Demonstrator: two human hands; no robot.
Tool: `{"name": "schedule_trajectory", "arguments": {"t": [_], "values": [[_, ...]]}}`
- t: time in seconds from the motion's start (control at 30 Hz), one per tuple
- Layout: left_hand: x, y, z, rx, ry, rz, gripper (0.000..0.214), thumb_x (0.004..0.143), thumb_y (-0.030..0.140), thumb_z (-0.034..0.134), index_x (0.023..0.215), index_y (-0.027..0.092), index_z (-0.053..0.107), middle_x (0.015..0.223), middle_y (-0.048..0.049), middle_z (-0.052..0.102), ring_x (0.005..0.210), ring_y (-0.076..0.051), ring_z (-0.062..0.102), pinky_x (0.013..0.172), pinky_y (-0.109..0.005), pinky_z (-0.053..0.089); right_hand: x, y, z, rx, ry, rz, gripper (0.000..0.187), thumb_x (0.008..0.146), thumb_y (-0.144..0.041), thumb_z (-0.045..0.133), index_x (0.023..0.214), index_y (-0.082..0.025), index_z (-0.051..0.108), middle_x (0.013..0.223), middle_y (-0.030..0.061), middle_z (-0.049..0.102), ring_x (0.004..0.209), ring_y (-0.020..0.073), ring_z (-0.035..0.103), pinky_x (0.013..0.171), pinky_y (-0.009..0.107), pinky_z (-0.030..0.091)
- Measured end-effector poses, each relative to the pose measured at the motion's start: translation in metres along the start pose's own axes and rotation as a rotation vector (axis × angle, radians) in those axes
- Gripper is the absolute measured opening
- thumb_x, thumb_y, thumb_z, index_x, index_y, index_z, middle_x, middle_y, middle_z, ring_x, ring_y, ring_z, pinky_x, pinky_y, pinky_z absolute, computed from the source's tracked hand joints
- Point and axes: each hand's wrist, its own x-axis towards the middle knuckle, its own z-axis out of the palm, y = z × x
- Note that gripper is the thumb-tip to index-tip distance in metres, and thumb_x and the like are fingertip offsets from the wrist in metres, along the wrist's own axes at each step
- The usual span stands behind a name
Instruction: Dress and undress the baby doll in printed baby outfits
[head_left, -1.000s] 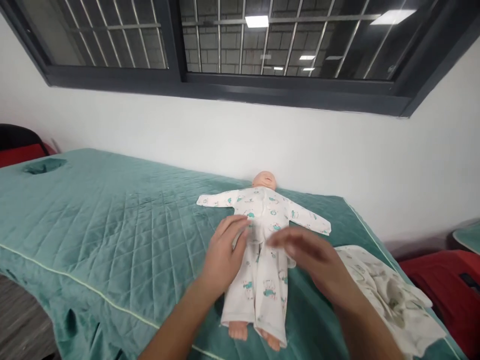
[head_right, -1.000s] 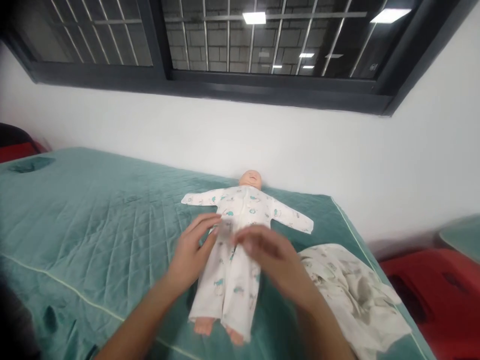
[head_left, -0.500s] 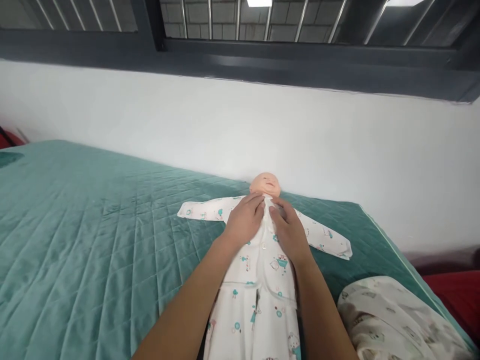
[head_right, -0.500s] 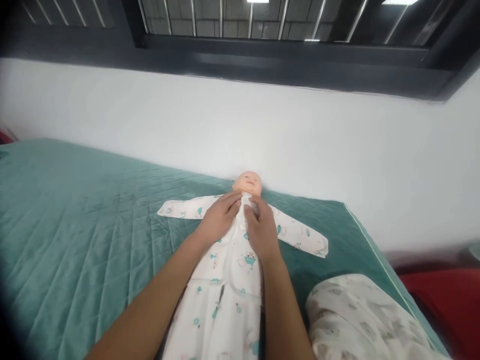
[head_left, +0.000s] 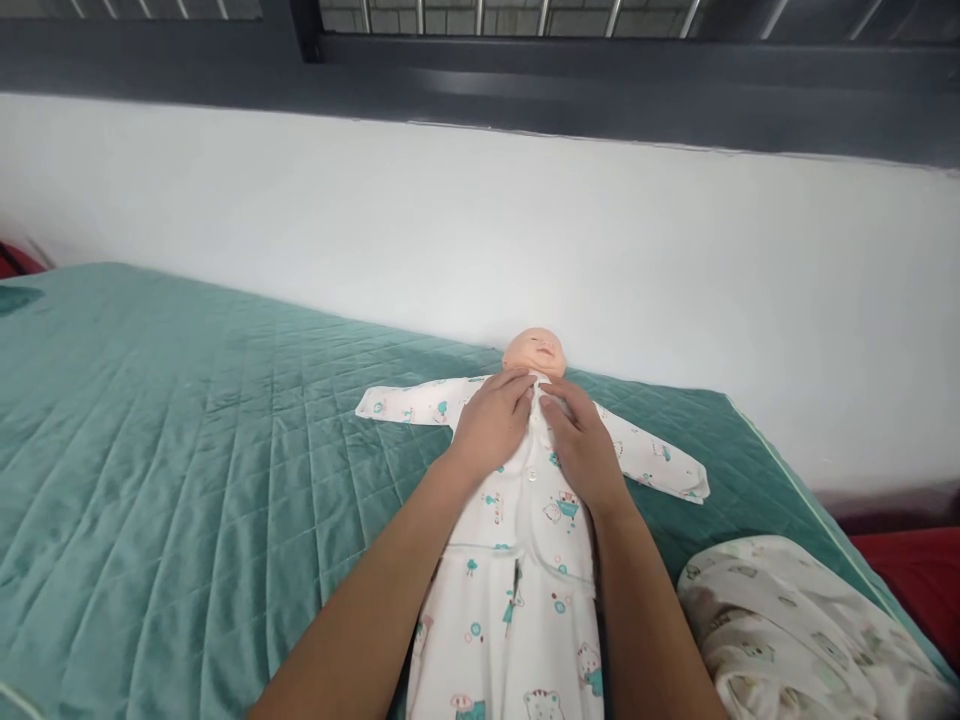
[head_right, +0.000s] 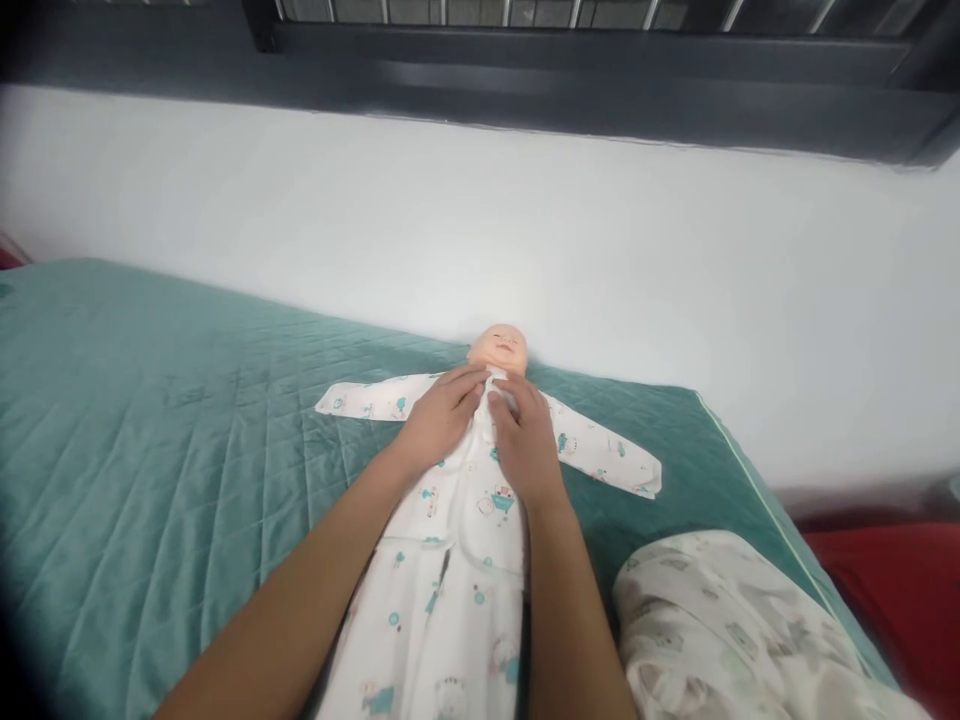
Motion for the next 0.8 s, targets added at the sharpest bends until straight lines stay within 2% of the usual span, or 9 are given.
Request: {"name": "schedule_trajectory", "arguments": {"t": [0.3, 0.43, 0.6, 0.67, 0.8], "values": [[0.0002, -0.0006, -0.0002, 0.021, -0.003, 0.032, 0.039, 0.101, 0.025, 0.038, 0.129, 0.019, 0.064, 0.144, -0.0051, 0.059, 0.135, -0.021, 0.051, 0.118, -0.038, 0.038, -0.0007, -0.0029, 0.0024, 0.059, 0.053, 0.016, 0.025, 0.087, -0.036, 0.059, 0.105, -0.024, 0.07, 0.13, 0.0063, 0.067, 0.125, 0.0263, 0.057, 0.108, 0.045, 0.042], [-0.0008, 0.001, -0.0013, 0.047, -0.014, 0.021, 0.04, 0.101, 0.025, 0.037, 0.131, 0.02, 0.063, 0.145, -0.0043, 0.058, 0.136, -0.022, 0.051, 0.117, -0.039, 0.039, 0.0002, -0.0017, 0.0005, 0.007, 0.016, 0.005, 0.026, 0.089, -0.037, 0.057, 0.108, -0.026, 0.072, 0.133, 0.0051, 0.065, 0.127, 0.0264, 0.055, 0.111, 0.047, 0.039], [-0.0004, 0.0002, -0.0016, 0.052, -0.02, 0.067, 0.041, 0.101, 0.023, 0.035, 0.132, 0.02, 0.061, 0.143, -0.0035, 0.06, 0.134, -0.019, 0.052, 0.116, -0.038, 0.039, 0.0013, -0.0001, -0.0028, -0.112, -0.069, -0.004, 0.033, 0.093, -0.043, 0.051, 0.114, -0.029, 0.072, 0.144, 0.0041, 0.057, 0.138, 0.028, 0.044, 0.118, 0.052, 0.027], [0.0, -0.0009, -0.0012, 0.046, -0.026, 0.081, 0.041, 0.101, 0.023, 0.035, 0.132, 0.021, 0.061, 0.142, -0.0028, 0.061, 0.133, -0.019, 0.052, 0.116, -0.038, 0.039, 0.0012, -0.0002, -0.0024, -0.123, -0.083, -0.008, 0.033, 0.093, -0.043, 0.051, 0.114, -0.03, 0.071, 0.144, 0.0038, 0.057, 0.139, 0.0281, 0.043, 0.118, 0.052, 0.026], [0.0003, -0.0029, -0.0003, 0.043, -0.028, 0.084, 0.04, 0.101, 0.023, 0.036, 0.132, 0.022, 0.061, 0.141, -0.0021, 0.061, 0.134, -0.019, 0.051, 0.117, -0.038, 0.038, 0.0003, -0.003, 0.0006, -0.03, 0.009, 0.027, 0.028, 0.089, -0.04, 0.056, 0.108, -0.026, 0.071, 0.135, 0.0054, 0.063, 0.131, 0.0261, 0.051, 0.115, 0.047, 0.033]]}}
